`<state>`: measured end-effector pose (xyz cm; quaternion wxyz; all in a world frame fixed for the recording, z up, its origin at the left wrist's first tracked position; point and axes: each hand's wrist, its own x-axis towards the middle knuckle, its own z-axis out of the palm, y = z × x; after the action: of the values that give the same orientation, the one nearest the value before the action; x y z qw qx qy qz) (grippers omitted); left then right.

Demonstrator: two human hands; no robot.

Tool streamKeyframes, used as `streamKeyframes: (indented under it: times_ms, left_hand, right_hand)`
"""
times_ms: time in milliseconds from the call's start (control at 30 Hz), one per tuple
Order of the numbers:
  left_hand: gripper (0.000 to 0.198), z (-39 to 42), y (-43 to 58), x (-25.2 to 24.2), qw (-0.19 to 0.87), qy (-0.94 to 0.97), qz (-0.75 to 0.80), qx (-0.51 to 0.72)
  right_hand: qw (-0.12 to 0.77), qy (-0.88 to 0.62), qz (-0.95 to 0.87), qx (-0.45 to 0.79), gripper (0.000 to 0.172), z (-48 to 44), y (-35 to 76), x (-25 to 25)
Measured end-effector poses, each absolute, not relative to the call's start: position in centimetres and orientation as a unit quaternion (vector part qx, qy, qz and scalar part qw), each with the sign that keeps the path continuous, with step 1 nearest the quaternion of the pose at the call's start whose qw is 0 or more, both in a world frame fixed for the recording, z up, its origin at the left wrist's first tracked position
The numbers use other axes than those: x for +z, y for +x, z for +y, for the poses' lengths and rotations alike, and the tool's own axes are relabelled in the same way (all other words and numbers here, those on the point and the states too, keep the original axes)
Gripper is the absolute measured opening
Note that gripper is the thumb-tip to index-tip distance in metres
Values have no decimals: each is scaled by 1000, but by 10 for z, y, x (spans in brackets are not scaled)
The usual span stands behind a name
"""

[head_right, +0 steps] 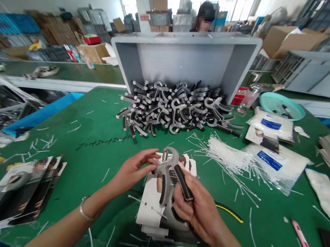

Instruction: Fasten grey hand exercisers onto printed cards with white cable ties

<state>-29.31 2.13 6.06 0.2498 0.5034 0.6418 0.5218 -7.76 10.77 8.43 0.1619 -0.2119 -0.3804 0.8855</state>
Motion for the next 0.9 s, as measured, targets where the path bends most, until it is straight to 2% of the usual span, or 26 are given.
streamKeyframes:
  times_ms: [100, 200, 333, 433, 500, 600, 667, 800, 900]
  left_hand:
    - [21, 20, -300, 53, 244, 513, 645, 511]
    - [25, 1, -303, 53, 247, 543, 652, 469]
    - [30, -16, -298, 56, 237, 609, 654, 381]
    - [26, -17, -295, 56, 219, 633, 651, 358]
    - [25, -16, -294, 57, 222, 649, 641, 344]
    - [24, -15, -295, 63, 237, 665, 630, 322]
    - [24, -11, -296, 68, 237, 664, 631, 324]
    - [25, 12, -294, 68, 207, 629, 642, 385]
    - [21, 31, -288, 59, 239, 631, 610, 416]
  right_hand:
    - [134, -205, -348, 905, 26, 104, -81, 73]
    - [100, -228, -339, 907, 34, 102, -79, 66]
    - [112, -281, -371, 878, 47, 90, -73, 65]
    - [59, -312, -489, 813, 58, 88, -64, 67]
    - [22, -348, -634, 690, 59, 95, -54, 68]
    - [75, -395, -828, 391, 50, 109, -41, 68]
    - [139, -363, -884, 260, 41, 113, -36, 69]
    - [161, -224, -929, 248, 20, 99, -50, 66]
    - [166, -209, -923, 278, 11, 90, -70, 55]
